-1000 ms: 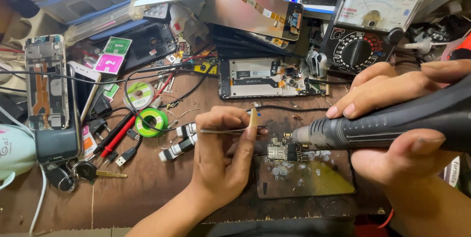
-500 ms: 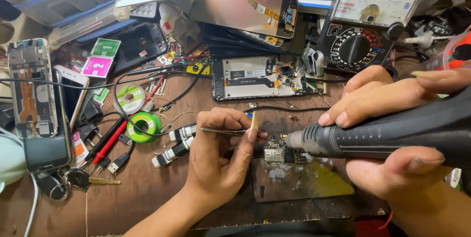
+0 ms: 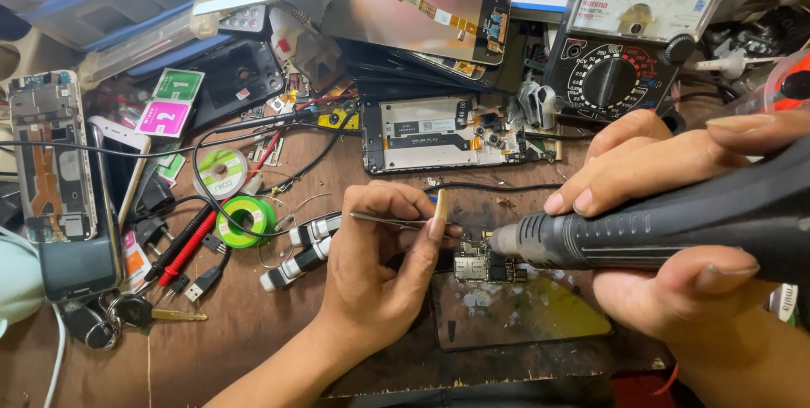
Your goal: Using a heat gun and tweezers to reflow or desolder components on a mobile phone circuit board.
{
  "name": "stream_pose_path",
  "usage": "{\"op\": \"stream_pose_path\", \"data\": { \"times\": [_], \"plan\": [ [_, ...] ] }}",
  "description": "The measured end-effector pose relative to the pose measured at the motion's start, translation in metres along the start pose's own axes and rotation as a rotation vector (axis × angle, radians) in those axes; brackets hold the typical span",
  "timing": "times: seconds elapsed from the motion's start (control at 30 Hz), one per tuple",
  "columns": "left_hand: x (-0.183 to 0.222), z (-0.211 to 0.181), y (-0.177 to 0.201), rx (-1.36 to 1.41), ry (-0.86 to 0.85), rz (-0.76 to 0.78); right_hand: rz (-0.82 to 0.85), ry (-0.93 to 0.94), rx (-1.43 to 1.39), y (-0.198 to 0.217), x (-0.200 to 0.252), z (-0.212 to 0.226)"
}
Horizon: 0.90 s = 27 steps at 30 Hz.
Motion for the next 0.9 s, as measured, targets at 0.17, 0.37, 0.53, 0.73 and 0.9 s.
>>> {"op": "stream_pose_path", "data": {
  "times": [0.17, 0.37, 0.53, 0.73, 0.9],
  "plan": [
    [0.0023, 0.0031, -0.0002, 0.04, 0.007, 0.002, 0.005, -0.053, -0.038, -0.0025, 0.0002, 0.0025],
    [0.0039, 0.0043, -0.0005, 0.035, -0.017, 0.029, 0.003, -0.008, 0.023, -0.0005, -0.0006, 0.001],
    [0.001, 0.0021, -0.0004, -0.008, -0.011, 0.029, -0.026, -0.026, -0.044, 0.0019, 0.0014, -0.0028],
    [0.0015, 0.0028, -0.0007, 0.004, -0.024, 0.04, 0.01, -0.023, 0.034, 0.003, 0.0012, 0.0002],
    [0.0014, 0.0024, -0.0009, 0.004, -0.024, 0.042, 0.007, -0.013, 0.024, 0.0015, -0.0001, 0.0022]
  ]
}}
Point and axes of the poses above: each hand's wrist, its own x-axis away from the middle knuckle, its own y-axis out of the back of the hand, z = x × y, the point moved 3 cm from there along -x, towards the middle knuckle, and after that the axes turned 10 degrees about -y, right-handed, at the moved point
